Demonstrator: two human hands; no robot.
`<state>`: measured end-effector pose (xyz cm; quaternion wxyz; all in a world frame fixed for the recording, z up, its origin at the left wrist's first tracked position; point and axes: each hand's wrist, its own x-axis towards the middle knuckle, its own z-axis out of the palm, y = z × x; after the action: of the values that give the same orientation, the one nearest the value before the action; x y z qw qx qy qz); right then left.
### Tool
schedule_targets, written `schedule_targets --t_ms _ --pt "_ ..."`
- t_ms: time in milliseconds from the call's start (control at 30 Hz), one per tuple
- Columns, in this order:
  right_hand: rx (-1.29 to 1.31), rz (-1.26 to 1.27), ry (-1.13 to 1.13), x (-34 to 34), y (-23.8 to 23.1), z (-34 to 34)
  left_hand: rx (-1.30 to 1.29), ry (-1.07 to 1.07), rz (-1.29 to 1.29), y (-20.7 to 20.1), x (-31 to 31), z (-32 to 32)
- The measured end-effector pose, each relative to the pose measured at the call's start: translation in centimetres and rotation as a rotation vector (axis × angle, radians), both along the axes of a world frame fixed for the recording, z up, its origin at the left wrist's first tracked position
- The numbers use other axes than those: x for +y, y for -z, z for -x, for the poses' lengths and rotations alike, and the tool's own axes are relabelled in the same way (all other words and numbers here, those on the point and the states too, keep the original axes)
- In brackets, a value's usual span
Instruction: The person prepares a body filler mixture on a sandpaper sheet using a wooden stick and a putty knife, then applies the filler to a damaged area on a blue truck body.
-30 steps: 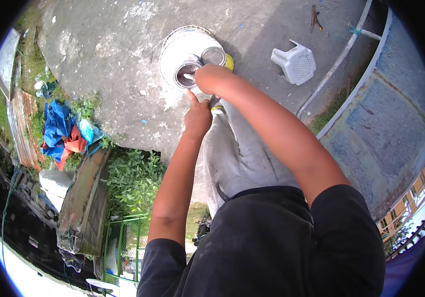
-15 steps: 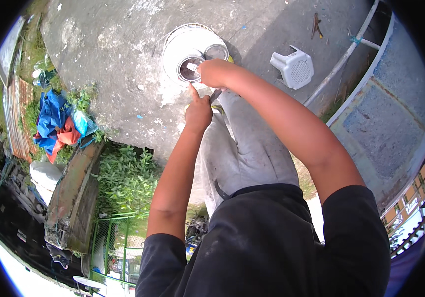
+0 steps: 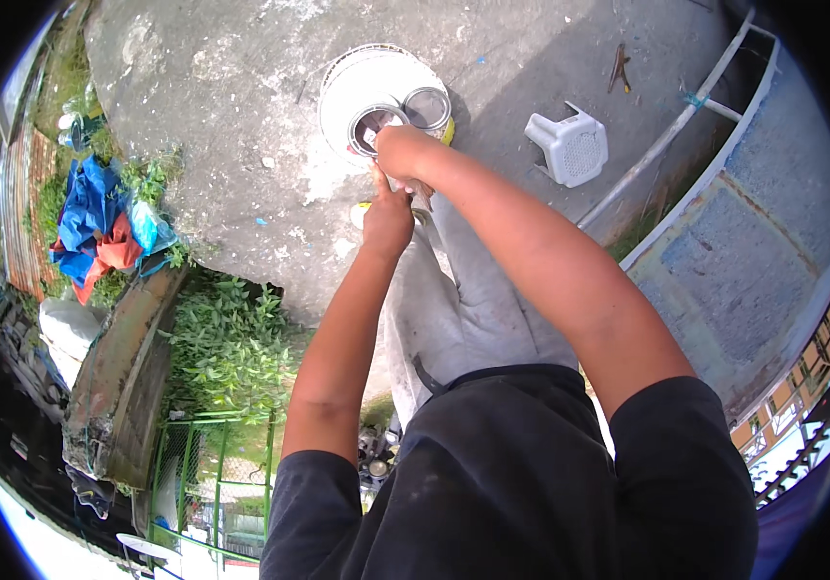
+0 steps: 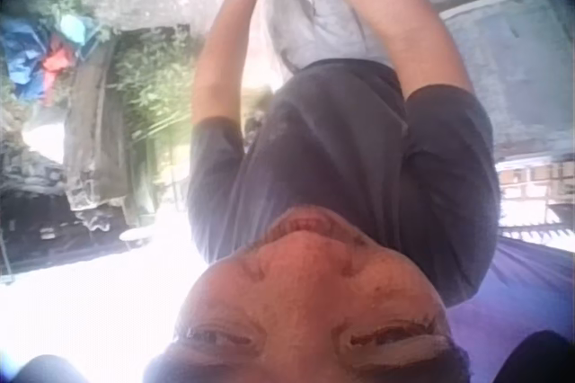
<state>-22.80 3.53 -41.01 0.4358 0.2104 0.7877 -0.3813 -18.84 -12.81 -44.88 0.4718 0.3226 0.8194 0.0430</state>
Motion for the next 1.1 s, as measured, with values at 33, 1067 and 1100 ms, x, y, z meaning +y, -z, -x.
schedule_targets --t_ms 33,1067,1100 --pt "-0.044 0.028 0.045 -0.1 -0.6 0.3 0.011 -0.025 -0.01 0.2 -0.2 -0.1" --pt "0.183 -0.487 -0.822 1.8 -11.9 0.5 0.032 -0.083 0.029 -2.1 1.2 0.1" --pt "0.204 -0.498 -0.784 2.6 -12.7 0.0 0.028 -0.064 0.007 -2.9 1.0 0.3"
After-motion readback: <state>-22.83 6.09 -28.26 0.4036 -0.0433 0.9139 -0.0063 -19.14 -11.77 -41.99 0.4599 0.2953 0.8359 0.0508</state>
